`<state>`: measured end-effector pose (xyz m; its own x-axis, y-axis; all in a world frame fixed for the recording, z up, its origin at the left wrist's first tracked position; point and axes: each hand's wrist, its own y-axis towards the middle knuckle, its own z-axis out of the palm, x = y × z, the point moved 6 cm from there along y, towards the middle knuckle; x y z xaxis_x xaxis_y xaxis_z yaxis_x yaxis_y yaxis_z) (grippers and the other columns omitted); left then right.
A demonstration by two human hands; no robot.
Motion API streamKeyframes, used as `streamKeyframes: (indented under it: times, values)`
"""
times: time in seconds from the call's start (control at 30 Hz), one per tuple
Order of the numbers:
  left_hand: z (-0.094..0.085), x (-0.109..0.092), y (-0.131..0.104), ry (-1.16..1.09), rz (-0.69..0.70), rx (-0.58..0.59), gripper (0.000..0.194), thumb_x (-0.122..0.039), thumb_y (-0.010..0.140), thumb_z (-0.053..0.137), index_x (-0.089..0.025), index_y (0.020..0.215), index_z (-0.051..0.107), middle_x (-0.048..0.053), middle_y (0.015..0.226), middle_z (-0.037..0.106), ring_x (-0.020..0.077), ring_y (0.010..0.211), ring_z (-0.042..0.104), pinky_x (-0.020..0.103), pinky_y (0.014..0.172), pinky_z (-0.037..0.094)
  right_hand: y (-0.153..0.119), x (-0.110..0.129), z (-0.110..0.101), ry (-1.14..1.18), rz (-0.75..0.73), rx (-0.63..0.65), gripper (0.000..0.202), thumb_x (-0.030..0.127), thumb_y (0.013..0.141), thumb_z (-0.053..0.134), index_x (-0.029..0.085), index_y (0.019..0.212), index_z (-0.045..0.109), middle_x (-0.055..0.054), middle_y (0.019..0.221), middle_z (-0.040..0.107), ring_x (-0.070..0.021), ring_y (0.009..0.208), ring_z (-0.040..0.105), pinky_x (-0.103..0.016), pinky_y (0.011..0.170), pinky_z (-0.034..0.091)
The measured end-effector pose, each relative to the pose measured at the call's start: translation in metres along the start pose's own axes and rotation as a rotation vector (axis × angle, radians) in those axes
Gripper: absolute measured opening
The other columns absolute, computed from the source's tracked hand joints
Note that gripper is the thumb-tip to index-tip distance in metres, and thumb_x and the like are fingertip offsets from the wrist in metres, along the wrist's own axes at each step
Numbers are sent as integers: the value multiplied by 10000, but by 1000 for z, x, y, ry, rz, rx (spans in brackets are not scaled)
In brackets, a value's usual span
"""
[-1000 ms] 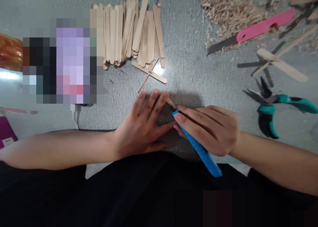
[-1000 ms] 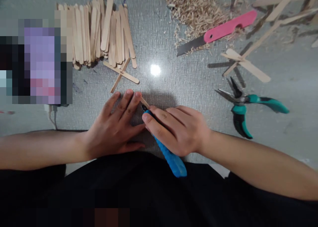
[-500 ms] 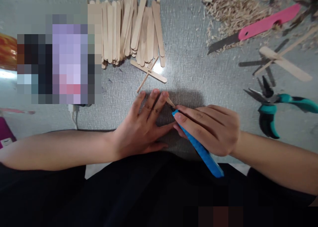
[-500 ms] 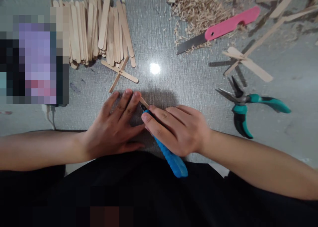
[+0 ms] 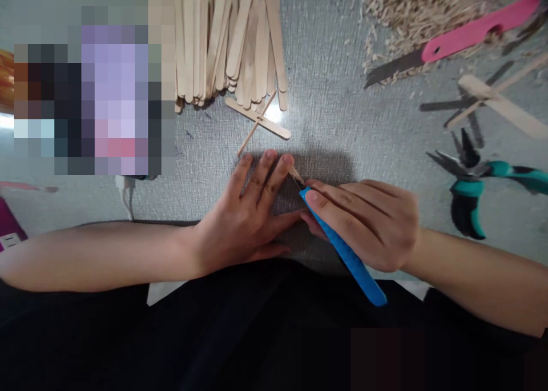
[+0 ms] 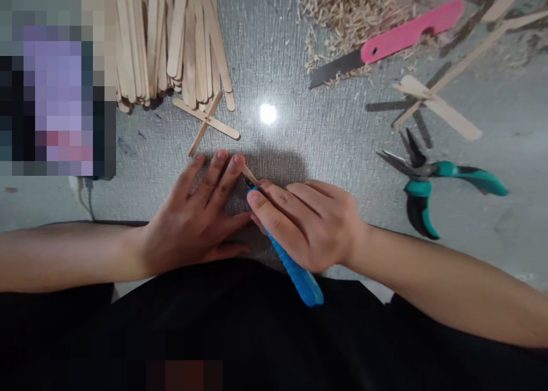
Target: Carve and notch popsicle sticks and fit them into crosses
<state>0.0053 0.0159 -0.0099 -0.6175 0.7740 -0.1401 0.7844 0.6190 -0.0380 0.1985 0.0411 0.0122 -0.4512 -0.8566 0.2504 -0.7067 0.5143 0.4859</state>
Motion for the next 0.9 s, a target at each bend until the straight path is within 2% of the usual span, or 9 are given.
streamKeyframes:
  times: [0.07, 0.17, 0.37, 0.5, 0.7, 0.9]
  values:
    - [1, -1, 0, 21, 1, 7, 1147, -951, 947, 721, -204, 1766, 424, 356, 1894, 396, 597, 1747, 451, 734, 1405, 442, -1, 1, 0, -7, -8, -15, 270, 209, 1084, 847, 87, 1319, 795, -183, 1188, 921, -235, 869, 861, -357, 653, 652]
    - [3, 0, 0, -11, -12, 47, 1158, -952, 971, 683, -222, 1815, 375, 313, 1950, 312, 589, 1790, 372, 734, 1449, 379, -1, 3, 0, 1, -29, -21, 299, 189, 1081, 844, 26, 1325, 789, -219, 1172, 916, -252, 852, 865, -370, 632, 646]
    - [4, 0, 2, -42, -15, 70, 1166, -948, 991, 654, -233, 1853, 327, 286, 1960, 309, 587, 1800, 346, 747, 1458, 358, -4, 3, -2, -23, -14, -2, 349, 209, 1040, 905, 114, 1364, 817, -182, 1241, 919, -280, 917, 897, -368, 659, 677]
    - [4, 0, 2, -37, -12, 70, 1205, -944, 996, 649, -216, 1879, 272, 300, 1954, 310, 589, 1797, 350, 747, 1453, 371, -5, 5, -2, -45, -13, 18, 338, 220, 1057, 885, 152, 1381, 816, -161, 1279, 915, -262, 896, 890, -367, 667, 678]
    - [4, 0, 2, -46, -11, 79, 1229, -917, 1027, 622, -222, 1923, 148, 293, 1959, 304, 595, 1793, 352, 760, 1438, 386, -4, 6, -1, -45, -31, 22, 313, 212, 1081, 852, 80, 1359, 794, -216, 1262, 908, -250, 880, 874, -371, 682, 667]
    - [4, 0, 2, -33, -16, 70, 1287, -934, 1012, 632, -211, 1933, 97, 311, 1952, 305, 597, 1788, 365, 750, 1432, 396, -4, 6, -2, -30, -17, -7, 346, 197, 1049, 886, 61, 1355, 799, -215, 1241, 912, -260, 874, 869, -372, 644, 642]
